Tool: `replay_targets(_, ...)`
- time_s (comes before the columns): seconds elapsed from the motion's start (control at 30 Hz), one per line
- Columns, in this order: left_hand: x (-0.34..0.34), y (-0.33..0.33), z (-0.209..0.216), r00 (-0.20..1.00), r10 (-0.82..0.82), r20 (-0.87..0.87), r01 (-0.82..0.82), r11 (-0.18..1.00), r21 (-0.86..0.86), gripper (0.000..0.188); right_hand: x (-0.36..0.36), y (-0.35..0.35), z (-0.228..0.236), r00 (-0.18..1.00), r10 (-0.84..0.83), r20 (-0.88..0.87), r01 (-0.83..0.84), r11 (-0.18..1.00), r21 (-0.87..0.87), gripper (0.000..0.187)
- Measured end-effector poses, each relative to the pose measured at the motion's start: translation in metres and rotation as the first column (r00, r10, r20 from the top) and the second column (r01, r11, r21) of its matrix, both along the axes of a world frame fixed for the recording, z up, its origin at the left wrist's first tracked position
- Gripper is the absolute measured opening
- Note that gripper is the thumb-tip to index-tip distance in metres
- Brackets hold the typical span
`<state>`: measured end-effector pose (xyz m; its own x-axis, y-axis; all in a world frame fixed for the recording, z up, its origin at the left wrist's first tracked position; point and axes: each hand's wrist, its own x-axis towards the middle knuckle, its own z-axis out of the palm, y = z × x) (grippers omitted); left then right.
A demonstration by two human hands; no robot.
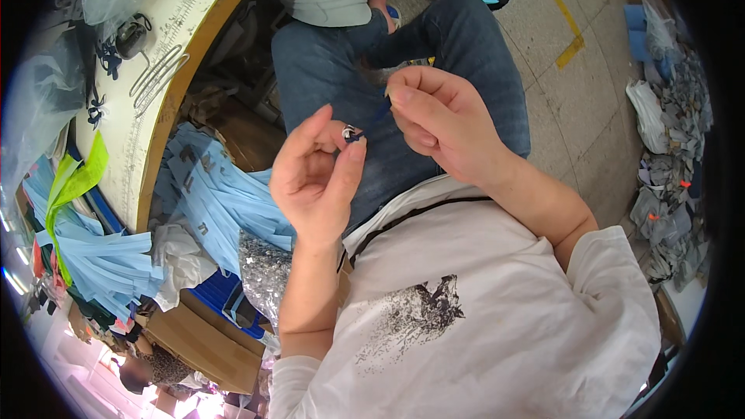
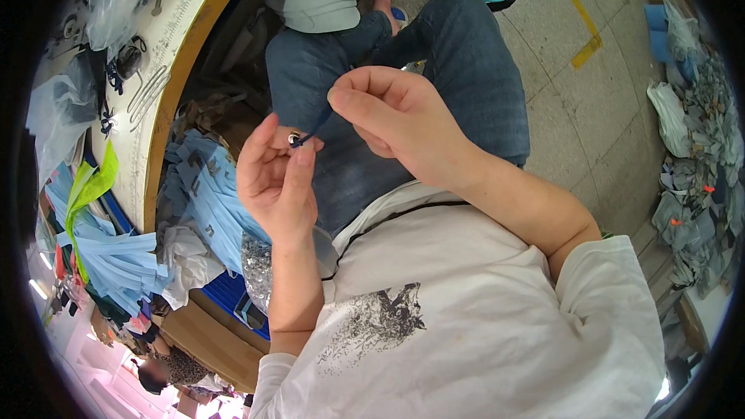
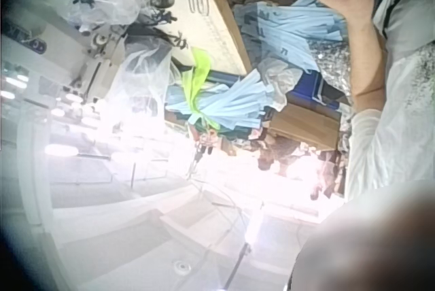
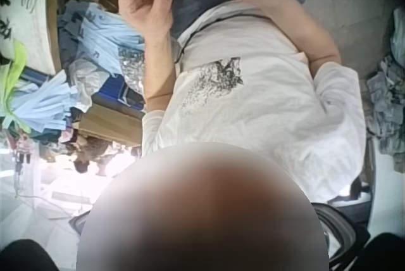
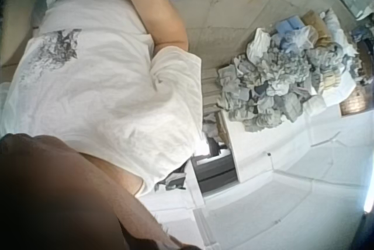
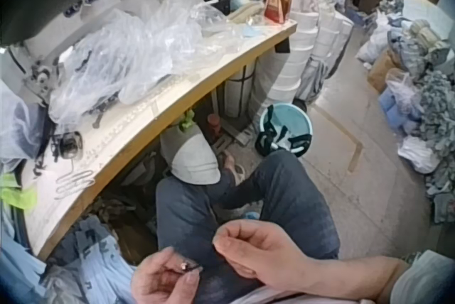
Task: Assembling small metal sliders onto blue fabric strips at a workshop bench.
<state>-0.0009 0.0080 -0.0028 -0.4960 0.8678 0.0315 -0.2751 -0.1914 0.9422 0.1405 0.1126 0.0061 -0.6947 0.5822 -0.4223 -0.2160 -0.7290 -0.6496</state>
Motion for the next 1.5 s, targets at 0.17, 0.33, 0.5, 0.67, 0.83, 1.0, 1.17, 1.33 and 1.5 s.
replay_targets(0.17,-0.004,0.004,0.003,0.990,-0.033,-0.136,0.031,0.999,-0.022,0.048,-0.002,0.002,-0.004,0.998,-0.053,-0.014,0.054,0.999,0.006,0.015)
replay_targets(0.33,-0.004,0.006,0.009,0.980,0.001,-0.200,-0.003,1.000,-0.012,0.041,-0.001,0.003,0.005,0.999,-0.018,0.030,0.017,0.999,0.037,0.013)
replay_targets(0.5,0.000,0.009,0.010,0.982,0.014,-0.189,-0.031,0.996,-0.086,0.024,0.002,0.001,-0.003,0.998,-0.064,0.001,0.064,0.998,0.016,0.013)
replay_targets(0.67,0.001,0.011,0.011,0.986,-0.033,-0.162,0.015,0.993,-0.115,0.025,0.002,-0.003,0.001,0.994,-0.109,-0.006,0.109,0.994,-0.027,0.014)
replay_targets(0.83,-0.002,0.019,0.015,0.968,-0.039,-0.248,0.033,0.999,-0.029,0.030,0.002,0.003,0.000,0.991,-0.120,-0.052,0.119,0.992,-0.035,0.014)
replay_targets(1.0,0.001,0.015,0.017,0.974,-0.047,-0.223,0.041,0.999,-0.033,0.028,0.003,0.001,0.001,0.988,-0.139,-0.063,0.138,0.990,-0.020,0.014)
replay_targets(1.17,0.000,0.012,0.016,0.982,-0.080,-0.168,0.078,0.997,-0.022,0.027,0.004,-0.001,0.003,0.986,-0.147,-0.075,0.143,0.989,-0.046,0.014)
replay_targets(1.33,0.000,0.013,0.017,0.993,-0.121,0.000,0.121,0.992,0.037,0.027,0.003,-0.002,0.007,0.976,-0.150,-0.159,0.132,0.985,-0.114,0.014)
replay_targets(1.5,0.003,0.015,0.021,0.962,-0.210,0.176,0.181,0.969,0.166,0.028,0.004,-0.001,0.008,0.972,-0.105,-0.209,0.074,0.986,-0.152,0.014)
